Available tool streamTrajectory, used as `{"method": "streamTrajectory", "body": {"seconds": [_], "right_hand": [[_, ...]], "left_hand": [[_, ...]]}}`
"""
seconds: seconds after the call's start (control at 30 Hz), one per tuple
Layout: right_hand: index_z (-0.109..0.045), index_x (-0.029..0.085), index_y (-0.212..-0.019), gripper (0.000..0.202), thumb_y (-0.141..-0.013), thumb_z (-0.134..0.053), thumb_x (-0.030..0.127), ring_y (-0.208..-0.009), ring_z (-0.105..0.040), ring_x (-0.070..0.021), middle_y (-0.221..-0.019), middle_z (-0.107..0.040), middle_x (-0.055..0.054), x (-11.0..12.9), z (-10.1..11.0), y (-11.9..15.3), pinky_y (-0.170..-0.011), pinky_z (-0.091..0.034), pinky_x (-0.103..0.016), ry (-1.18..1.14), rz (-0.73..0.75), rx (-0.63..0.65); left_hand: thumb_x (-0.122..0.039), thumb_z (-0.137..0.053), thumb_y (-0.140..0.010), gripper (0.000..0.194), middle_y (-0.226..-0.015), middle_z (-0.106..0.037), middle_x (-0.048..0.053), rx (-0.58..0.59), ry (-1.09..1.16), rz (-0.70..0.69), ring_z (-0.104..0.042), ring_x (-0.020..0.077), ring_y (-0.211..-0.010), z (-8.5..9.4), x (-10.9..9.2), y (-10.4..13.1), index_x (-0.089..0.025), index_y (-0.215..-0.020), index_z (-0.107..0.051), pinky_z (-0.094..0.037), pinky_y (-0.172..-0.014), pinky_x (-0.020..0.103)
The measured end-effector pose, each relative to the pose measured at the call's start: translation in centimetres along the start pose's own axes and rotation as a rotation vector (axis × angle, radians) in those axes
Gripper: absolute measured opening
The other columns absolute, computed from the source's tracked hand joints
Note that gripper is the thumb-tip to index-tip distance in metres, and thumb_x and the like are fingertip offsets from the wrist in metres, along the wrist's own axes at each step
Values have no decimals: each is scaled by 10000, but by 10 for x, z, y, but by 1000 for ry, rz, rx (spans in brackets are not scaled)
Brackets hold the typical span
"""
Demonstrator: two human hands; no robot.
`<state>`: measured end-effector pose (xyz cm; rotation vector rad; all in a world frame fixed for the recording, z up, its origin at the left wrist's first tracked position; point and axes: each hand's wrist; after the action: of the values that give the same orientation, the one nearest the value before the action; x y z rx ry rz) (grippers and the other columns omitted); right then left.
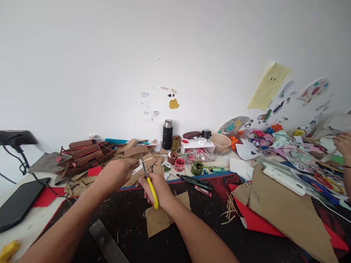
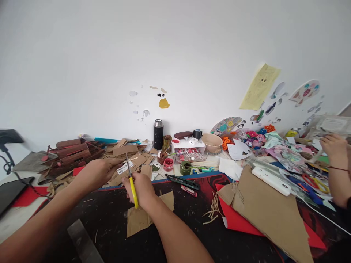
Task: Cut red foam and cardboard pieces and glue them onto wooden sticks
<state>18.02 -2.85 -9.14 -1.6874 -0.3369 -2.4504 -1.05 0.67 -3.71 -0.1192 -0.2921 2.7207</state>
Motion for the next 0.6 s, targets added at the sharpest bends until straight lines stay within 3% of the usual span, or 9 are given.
{"method": "streamTrajectory", "body": {"seconds": [0.27,0.47,0.6], "right_hand": [[-737,232,-893,230,-980,-775,443,-742,-717,-270,-742,-704,-71,-9,-8,-4,-666,-491,-319,218,148,-135],[-741,218,-934,182,-1035,-671,351,-734,-702,-290,-771,-714,-105,-7,-10,-1,-713,-476,-344,357,222,-154],[-747,194,-983,211,-1056,-641,361,-726,-704,-284,-791,-730,-118,-6,-11,1,-695,-457,-336,439,229,-141]], "left_hand": [[-503,-396,-1026,533,-1051,-888,99,21,267,-36,-809,301,-930,18,5,3,-252,-1045,-866,-564,-800,313],[-574,-457,-982,543,-1121,-879,79,104,418,-20,-804,310,-995,32,10,5,-233,-1076,-868,-585,-883,324],[-566,-495,-958,521,-1056,-873,66,147,512,-26,-777,299,-973,37,11,6,-213,-1024,-872,-595,-898,338]]}}
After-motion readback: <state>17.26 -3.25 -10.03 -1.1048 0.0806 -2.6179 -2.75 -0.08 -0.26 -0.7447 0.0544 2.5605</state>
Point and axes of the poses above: each hand's wrist, its own y-axis away from the middle knuckle, its own z-axis out of the back of the hand, x = y × z
